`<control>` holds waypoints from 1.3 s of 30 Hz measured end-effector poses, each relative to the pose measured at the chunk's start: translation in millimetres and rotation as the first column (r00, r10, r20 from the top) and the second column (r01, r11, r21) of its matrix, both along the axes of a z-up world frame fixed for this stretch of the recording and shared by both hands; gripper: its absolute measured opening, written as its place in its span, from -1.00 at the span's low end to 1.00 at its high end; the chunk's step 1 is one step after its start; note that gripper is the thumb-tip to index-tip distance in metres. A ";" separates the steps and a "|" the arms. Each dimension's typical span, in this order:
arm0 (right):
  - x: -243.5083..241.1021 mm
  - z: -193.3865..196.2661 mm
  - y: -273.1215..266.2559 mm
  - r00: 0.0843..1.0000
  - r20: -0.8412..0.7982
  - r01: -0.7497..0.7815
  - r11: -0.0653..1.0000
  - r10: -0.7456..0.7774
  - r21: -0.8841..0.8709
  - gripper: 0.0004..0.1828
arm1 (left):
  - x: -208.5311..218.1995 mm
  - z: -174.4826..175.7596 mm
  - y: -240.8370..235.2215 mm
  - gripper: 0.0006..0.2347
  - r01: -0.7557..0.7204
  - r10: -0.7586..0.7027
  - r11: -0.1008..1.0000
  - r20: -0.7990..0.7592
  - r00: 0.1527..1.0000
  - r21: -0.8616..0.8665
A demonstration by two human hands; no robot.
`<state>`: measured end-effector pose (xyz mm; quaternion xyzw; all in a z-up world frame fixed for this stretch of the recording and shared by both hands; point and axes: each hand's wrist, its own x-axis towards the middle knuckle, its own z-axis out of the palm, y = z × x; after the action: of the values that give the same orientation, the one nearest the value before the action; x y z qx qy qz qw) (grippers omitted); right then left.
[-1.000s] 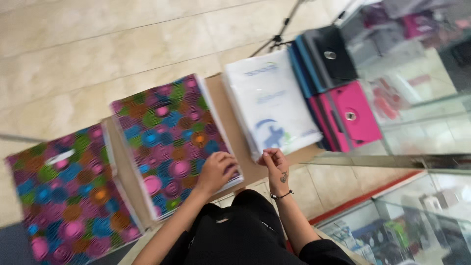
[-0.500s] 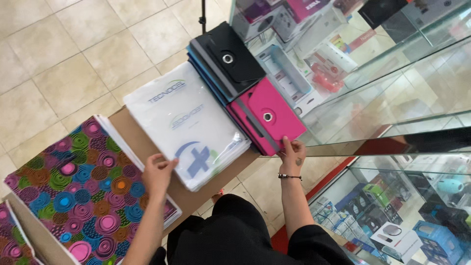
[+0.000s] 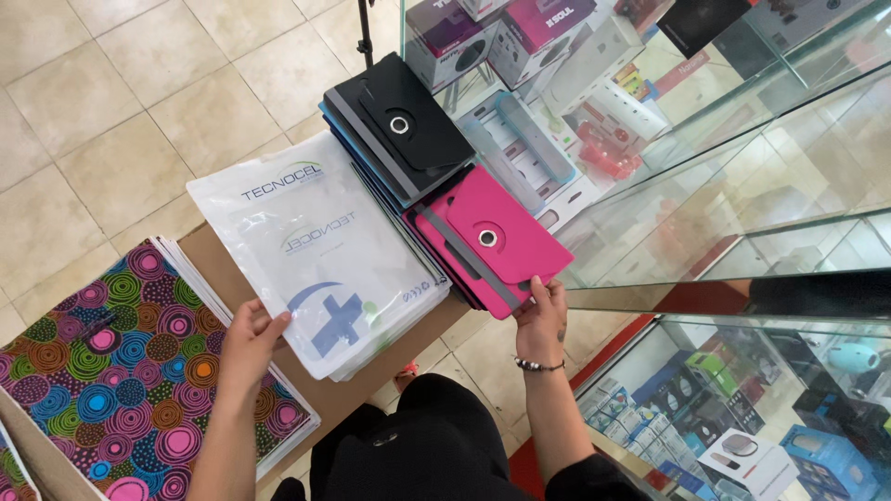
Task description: The person places electronic tablet cases into patterned plastic bags by hand and stacks them on a counter.
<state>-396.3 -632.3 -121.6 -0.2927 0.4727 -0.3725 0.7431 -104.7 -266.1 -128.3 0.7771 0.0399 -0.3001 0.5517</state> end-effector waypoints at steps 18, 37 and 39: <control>51.3 117.0 38.2 0.978 -0.054 -0.205 0.886 0.201 -0.416 -0.71 | 156.4 25.6 187.9 -0.59 0.490 -0.699 0.425 -0.068 0.712 0.761; 126.4 68.2 120.3 0.830 -0.214 -0.558 0.764 0.516 -0.325 -0.76 | -42.2 -14.5 57.8 -0.62 0.080 -0.490 0.764 0.494 0.718 0.640; 129.8 75.1 119.9 0.823 -0.233 -0.568 0.753 0.518 -0.331 -0.77 | -68.5 -18.1 37.8 -0.55 0.139 -0.448 0.790 0.407 0.796 0.598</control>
<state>-266.4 -512.4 -46.6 -0.5808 0.3302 -0.2065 0.7148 -173.1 -228.3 -146.4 0.9473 -0.1577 -0.1358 0.2434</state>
